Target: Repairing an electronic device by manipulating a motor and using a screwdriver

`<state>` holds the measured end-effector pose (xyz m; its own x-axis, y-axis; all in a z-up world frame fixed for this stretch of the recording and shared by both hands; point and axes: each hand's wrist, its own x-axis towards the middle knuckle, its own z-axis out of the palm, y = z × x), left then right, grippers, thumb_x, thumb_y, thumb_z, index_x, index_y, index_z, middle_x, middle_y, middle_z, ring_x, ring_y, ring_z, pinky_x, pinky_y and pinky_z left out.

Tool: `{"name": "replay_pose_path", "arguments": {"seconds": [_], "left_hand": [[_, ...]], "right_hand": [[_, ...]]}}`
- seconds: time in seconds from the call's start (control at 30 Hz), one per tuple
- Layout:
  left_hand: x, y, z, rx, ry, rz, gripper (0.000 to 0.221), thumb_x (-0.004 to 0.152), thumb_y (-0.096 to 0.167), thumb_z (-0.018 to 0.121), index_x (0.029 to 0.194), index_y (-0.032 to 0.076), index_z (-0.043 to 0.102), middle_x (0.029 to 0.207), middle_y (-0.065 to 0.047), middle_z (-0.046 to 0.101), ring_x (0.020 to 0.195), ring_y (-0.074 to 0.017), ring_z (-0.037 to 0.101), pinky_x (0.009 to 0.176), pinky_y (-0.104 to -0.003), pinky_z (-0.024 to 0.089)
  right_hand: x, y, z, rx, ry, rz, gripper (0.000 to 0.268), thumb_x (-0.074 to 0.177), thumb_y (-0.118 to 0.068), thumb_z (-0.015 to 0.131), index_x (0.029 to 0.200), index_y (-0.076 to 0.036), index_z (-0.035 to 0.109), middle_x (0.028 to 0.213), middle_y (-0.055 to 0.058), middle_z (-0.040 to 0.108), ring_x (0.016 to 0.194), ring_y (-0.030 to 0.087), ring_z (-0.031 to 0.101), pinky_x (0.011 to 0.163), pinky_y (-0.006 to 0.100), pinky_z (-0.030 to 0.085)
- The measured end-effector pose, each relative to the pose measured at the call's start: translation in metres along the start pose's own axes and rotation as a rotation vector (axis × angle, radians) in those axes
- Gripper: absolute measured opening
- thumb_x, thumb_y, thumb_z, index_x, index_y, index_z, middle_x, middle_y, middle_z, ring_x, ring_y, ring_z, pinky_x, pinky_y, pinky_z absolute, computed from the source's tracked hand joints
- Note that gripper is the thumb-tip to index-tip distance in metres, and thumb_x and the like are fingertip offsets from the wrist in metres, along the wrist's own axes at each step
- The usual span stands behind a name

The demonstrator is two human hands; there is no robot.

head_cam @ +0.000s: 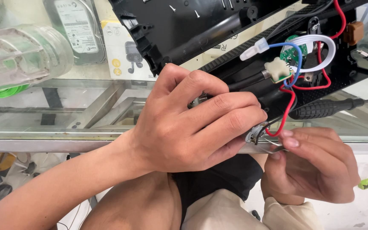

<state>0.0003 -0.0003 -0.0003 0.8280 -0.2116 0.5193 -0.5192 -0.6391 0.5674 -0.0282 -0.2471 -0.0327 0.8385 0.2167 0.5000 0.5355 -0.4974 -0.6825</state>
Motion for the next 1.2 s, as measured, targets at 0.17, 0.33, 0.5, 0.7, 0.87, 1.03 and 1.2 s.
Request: {"name": "replay_pose_path", "arguments": {"seconds": [0.17, 0.33, 0.5, 0.7, 0.87, 1.03, 1.2], "left_hand": [[0.001, -0.001, 0.002, -0.001, 0.021, -0.006, 0.025, 0.106, 0.01, 0.05, 0.103, 0.015, 0.074, 0.105, 0.008, 0.074, 0.084, -0.018, 0.064, 0.079, -0.034, 0.033], [0.002, -0.002, 0.003, -0.005, 0.012, 0.002, 0.026, 0.099, 0.005, 0.05, 0.103, 0.015, 0.074, 0.106, 0.008, 0.075, 0.084, -0.0184, 0.064, 0.078, -0.034, 0.033], [0.003, -0.001, 0.005, -0.007, 0.009, -0.002, 0.028, 0.099, 0.006, 0.049, 0.102, 0.015, 0.074, 0.105, 0.008, 0.075, 0.084, -0.0178, 0.063, 0.078, -0.034, 0.033], [0.005, 0.0, 0.005, 0.003, 0.009, -0.005, 0.029, 0.099, 0.006, 0.048, 0.101, 0.016, 0.075, 0.105, 0.008, 0.076, 0.084, -0.0173, 0.062, 0.078, -0.033, 0.034], [0.006, 0.0, 0.004, -0.007, 0.003, 0.001, 0.027, 0.1, 0.007, 0.049, 0.103, 0.015, 0.075, 0.105, 0.008, 0.076, 0.084, -0.018, 0.061, 0.078, -0.033, 0.034], [0.013, 0.003, 0.004, 0.015, -0.022, 0.016, 0.025, 0.101, 0.011, 0.05, 0.103, 0.015, 0.076, 0.105, 0.008, 0.077, 0.082, -0.0179, 0.059, 0.077, -0.034, 0.034], [0.016, 0.004, 0.001, 0.013, -0.035, 0.023, 0.021, 0.1, 0.011, 0.056, 0.104, 0.015, 0.075, 0.105, 0.009, 0.077, 0.083, -0.0171, 0.059, 0.077, -0.033, 0.034]], "right_hand": [[0.0, 0.003, -0.001, -0.009, 0.004, -0.017, 0.014, 0.092, -0.006, 0.074, 0.098, 0.002, 0.064, 0.089, 0.018, 0.066, 0.068, 0.031, 0.065, 0.068, 0.042, 0.056], [0.0, 0.006, -0.003, 0.012, -0.014, -0.015, 0.017, 0.092, -0.006, 0.077, 0.097, 0.003, 0.064, 0.09, 0.02, 0.066, 0.07, 0.032, 0.064, 0.069, 0.043, 0.058], [0.001, 0.009, -0.004, 0.021, -0.02, -0.035, 0.014, 0.09, -0.002, 0.077, 0.094, 0.003, 0.064, 0.086, 0.021, 0.065, 0.069, 0.03, 0.067, 0.068, 0.041, 0.058], [0.003, 0.011, 0.0, 0.041, 0.02, -0.058, 0.015, 0.089, -0.006, 0.077, 0.092, 0.002, 0.064, 0.083, 0.021, 0.064, 0.067, 0.029, 0.068, 0.065, 0.039, 0.057], [0.008, 0.005, 0.0, 0.027, 0.007, -0.035, 0.014, 0.091, -0.006, 0.072, 0.093, 0.004, 0.063, 0.086, 0.023, 0.066, 0.068, 0.032, 0.068, 0.066, 0.04, 0.057], [0.011, 0.002, -0.011, -0.056, 0.043, -0.009, 0.021, 0.098, -0.016, 0.066, 0.1, 0.004, 0.062, 0.09, 0.022, 0.066, 0.071, 0.033, 0.07, 0.066, 0.04, 0.057], [0.026, 0.057, -0.065, -0.298, 0.125, 0.009, 0.015, 0.11, 0.01, 0.069, 0.118, 0.021, 0.063, 0.108, 0.036, 0.068, 0.102, 0.043, 0.069, 0.091, 0.046, 0.055]]}}
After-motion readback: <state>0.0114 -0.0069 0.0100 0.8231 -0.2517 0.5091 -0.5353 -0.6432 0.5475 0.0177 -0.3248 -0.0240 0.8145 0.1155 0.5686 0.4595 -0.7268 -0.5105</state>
